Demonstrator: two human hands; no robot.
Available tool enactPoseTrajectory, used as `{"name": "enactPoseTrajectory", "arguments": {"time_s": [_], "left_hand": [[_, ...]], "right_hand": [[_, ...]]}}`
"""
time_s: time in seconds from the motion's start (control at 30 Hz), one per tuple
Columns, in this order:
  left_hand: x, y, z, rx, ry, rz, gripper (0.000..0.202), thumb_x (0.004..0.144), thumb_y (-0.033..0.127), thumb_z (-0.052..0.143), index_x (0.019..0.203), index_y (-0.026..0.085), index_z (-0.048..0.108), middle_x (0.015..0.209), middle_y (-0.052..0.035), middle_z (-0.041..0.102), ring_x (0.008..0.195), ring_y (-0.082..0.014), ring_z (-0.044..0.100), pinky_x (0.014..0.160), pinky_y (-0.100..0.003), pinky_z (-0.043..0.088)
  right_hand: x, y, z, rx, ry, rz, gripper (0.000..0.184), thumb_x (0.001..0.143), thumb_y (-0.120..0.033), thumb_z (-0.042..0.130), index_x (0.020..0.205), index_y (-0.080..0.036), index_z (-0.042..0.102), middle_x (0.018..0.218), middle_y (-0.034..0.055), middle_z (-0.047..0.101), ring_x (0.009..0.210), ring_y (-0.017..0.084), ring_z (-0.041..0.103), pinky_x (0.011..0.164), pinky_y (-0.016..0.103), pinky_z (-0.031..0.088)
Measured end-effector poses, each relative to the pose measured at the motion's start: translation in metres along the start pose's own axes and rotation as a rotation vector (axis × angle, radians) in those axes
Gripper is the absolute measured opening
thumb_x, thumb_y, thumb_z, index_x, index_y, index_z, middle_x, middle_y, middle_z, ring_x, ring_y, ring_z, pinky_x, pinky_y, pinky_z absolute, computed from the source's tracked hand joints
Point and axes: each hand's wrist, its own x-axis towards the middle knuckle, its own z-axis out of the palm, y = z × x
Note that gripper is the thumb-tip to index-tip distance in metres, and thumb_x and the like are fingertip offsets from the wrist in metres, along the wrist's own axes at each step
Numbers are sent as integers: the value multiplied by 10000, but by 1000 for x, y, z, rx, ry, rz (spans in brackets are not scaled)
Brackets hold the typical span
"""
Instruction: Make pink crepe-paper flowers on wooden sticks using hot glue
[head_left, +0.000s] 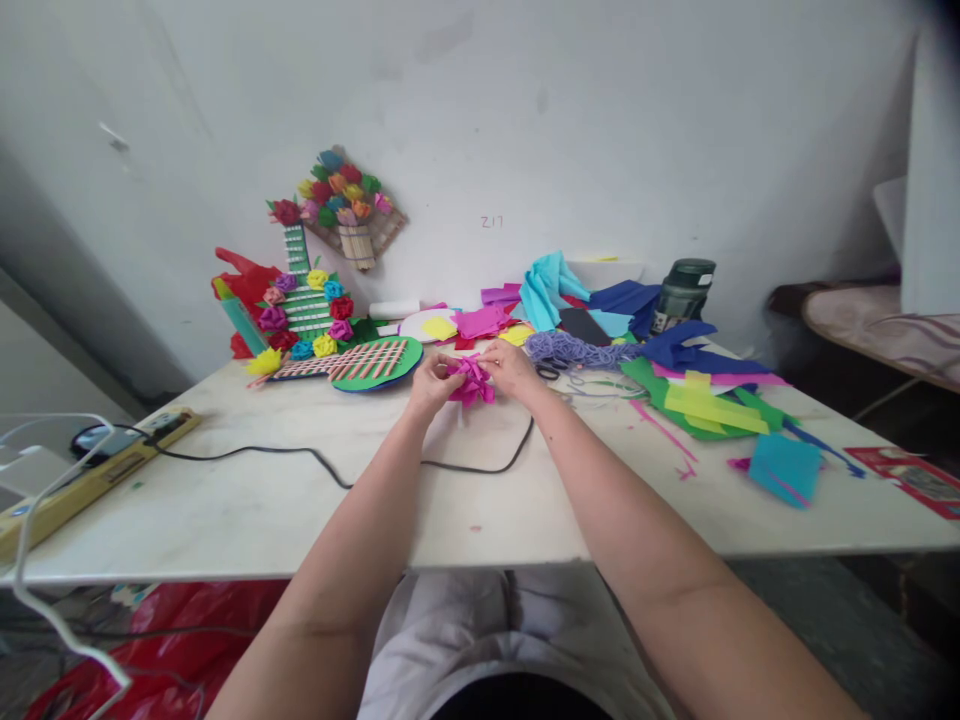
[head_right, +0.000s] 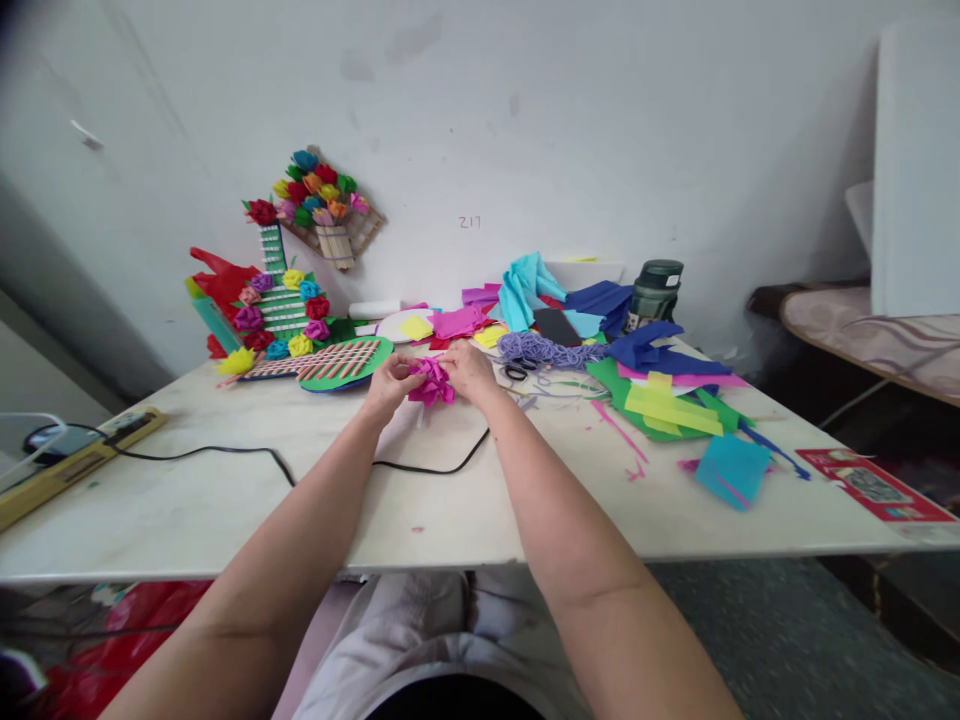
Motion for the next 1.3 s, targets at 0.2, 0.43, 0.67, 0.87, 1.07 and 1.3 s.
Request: {"name": "enactPoseTrajectory", "arguments": {"time_s": [0.2, 0.43, 0.67, 0.87, 1.07, 1.3], "left_hand": [[4, -8, -2, 12, -17, 67, 332, 468, 287, 782, 667, 147, 556, 550, 9, 582, 480, -103, 519, 464, -220, 392], [11, -20, -3, 0, -5, 139, 321, 482, 306, 785, 644, 156, 552, 586, -2, 594, 484, -88, 497, 460, -216, 374], [4, -9, -2, -26, -62, 161, 341, 480, 325, 803, 641, 154, 556, 587, 1, 598, 514, -93, 518, 480, -216, 391], [-1, -2, -3, -73, -84, 14, 442, 462, 382, 825, 737, 153, 564, 571, 9, 618, 479, -103, 535, 473, -225, 414], [-1, -3, -4, -99, -126, 19, 456, 432, 358, 841, 744, 145, 586, 647, -11, 647, 546, -117, 572, 519, -236, 438], [-1, -1, -5, -109, -149, 38, 407, 424, 325, 836, 686, 147, 581, 674, -9, 635, 570, -109, 554, 543, -240, 436]], "right_hand": [[1, 1, 1, -7, 9, 2, 205, 814, -192, 549, 811, -190, 754, 942, 68, 636, 840, 169, 578, 796, 288, 446], [2, 4, 3, 2, 12, 4, 208, 818, -200, 548, 849, -184, 753, 942, 70, 638, 842, 168, 580, 799, 286, 445], [0, 1, 0, -2, 19, 8, 202, 810, -189, 551, 817, -201, 753, 940, 54, 637, 827, 157, 570, 786, 278, 438], [-1, -1, -2, 28, 2, 11, 210, 812, -179, 544, 853, -192, 749, 947, 61, 635, 838, 158, 570, 791, 282, 441], [-1, -2, -2, 32, -11, 19, 219, 813, -182, 538, 871, -183, 748, 966, 66, 633, 847, 163, 574, 798, 288, 443], [0, 4, 5, 54, 10, -17, 205, 811, -193, 544, 829, -199, 748, 944, 58, 628, 836, 159, 571, 789, 284, 443]]}}
